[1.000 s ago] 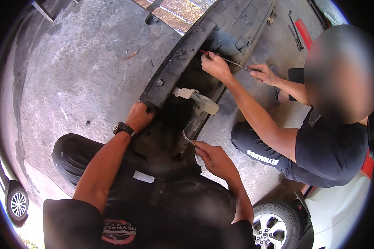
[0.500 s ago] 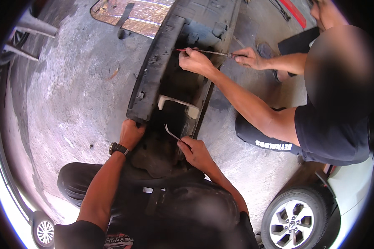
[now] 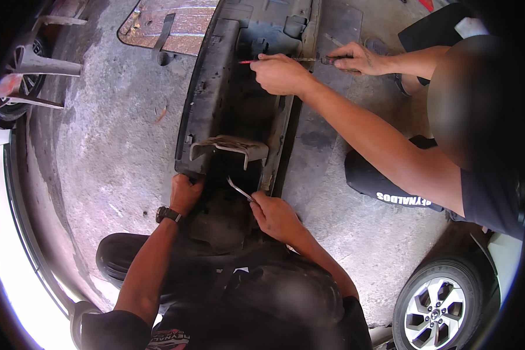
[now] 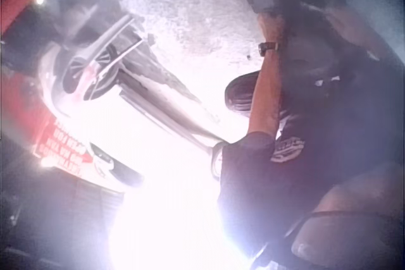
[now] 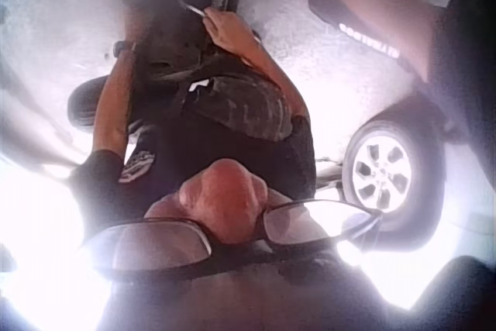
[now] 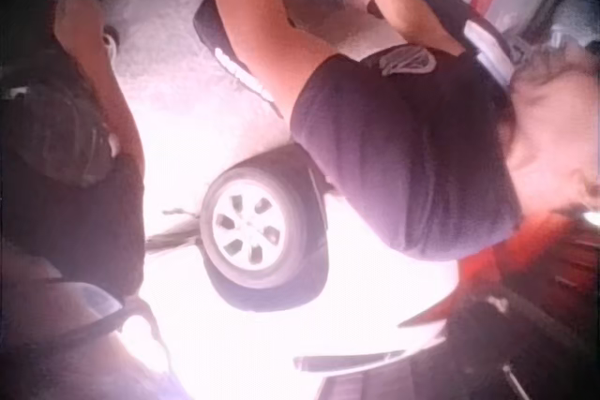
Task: The person uses a screwdriver to remove screws and clips from a black car bumper lying on the floor. They work alongside another person to detach the bumper cover and separate the internal components.
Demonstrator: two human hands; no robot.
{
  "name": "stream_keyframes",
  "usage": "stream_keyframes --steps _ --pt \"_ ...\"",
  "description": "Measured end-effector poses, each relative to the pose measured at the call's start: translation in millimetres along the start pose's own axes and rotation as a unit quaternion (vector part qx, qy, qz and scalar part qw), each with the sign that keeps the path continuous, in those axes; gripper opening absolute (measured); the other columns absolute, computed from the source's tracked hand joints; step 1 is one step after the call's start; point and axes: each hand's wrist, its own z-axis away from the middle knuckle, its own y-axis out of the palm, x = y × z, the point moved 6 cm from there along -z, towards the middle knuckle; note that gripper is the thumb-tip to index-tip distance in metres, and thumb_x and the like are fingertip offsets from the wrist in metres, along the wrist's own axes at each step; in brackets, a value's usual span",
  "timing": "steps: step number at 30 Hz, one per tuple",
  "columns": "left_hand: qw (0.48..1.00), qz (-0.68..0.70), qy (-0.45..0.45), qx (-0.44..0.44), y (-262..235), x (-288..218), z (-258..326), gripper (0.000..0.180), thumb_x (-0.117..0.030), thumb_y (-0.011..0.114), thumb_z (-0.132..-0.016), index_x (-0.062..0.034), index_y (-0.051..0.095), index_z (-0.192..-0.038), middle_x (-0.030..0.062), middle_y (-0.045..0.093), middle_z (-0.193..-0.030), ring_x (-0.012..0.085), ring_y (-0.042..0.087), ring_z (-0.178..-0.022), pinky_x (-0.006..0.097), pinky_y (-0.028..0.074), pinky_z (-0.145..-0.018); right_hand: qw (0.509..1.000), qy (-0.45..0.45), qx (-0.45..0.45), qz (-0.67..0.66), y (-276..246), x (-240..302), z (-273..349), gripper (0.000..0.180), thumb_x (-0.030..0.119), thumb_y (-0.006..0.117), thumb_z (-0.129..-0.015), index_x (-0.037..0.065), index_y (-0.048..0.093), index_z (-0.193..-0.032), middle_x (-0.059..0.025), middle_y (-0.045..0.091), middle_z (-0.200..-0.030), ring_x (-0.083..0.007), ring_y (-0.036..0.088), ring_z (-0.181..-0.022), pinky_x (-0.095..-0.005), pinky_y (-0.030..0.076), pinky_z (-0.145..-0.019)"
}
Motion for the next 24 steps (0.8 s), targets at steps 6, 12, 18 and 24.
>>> stream_keyframes --steps 6,12,18,24 --pt "0.997 -0.012 0.063 -0.049 -1 3 0 0.028 -0.022 0.072 -0.08 0.0054 0.066 -0.079 0.0234 0.065 -0.069 0.0406 0.066 -0.066 0.044 0.046 -0.057 0.998 0.06 0.026 0.021 -14 -2 -2 0.016 0.019 0.055 -0.096 0.005 0.053 -0.103 -0.0206 0.064 -0.073 -0.0456 0.062 -0.071 -0.0554 0.046 -0.064" --pt "0.999 -0.001 0.04 -0.026 -1 -1 1 0.027 -0.021 0.072 -0.079 0.0052 0.067 -0.08 0.0234 0.065 -0.07 0.0399 0.066 -0.066 0.043 0.047 -0.057 0.997 0.071 -0.019 -0.001 -33 -5 10 0.015 0.021 0.057 -0.095 0.007 0.056 -0.102 -0.0208 0.064 -0.074 -0.0449 0.062 -0.072 -0.0552 0.046 -0.063" --pt "0.999 0.039 0.029 -0.017 -1 -4 0 0.025 -0.02 0.071 -0.078 0.0046 0.067 -0.077 0.0235 0.064 -0.069 0.0391 0.066 -0.065 0.044 0.047 -0.057 0.999 -0.002 0.029 0.017 -5 11 1 0.017 0.023 0.056 -0.097 0.006 0.054 -0.095 -0.0204 0.063 -0.074 -0.0441 0.062 -0.072 -0.0539 0.047 -0.062" --pt "0.998 0.017 0.052 -0.044 -1 5 0 0.025 -0.02 0.071 -0.078 0.0043 0.067 -0.075 0.0235 0.064 -0.068 0.0402 0.065 -0.065 0.044 0.047 -0.058 0.992 -0.067 0.102 -0.013 18 28 -8 0.025 0.026 0.054 -0.099 0.003 0.052 -0.091 -0.0229 0.063 -0.075 -0.0451 0.061 -0.072 -0.0541 0.047 -0.063"
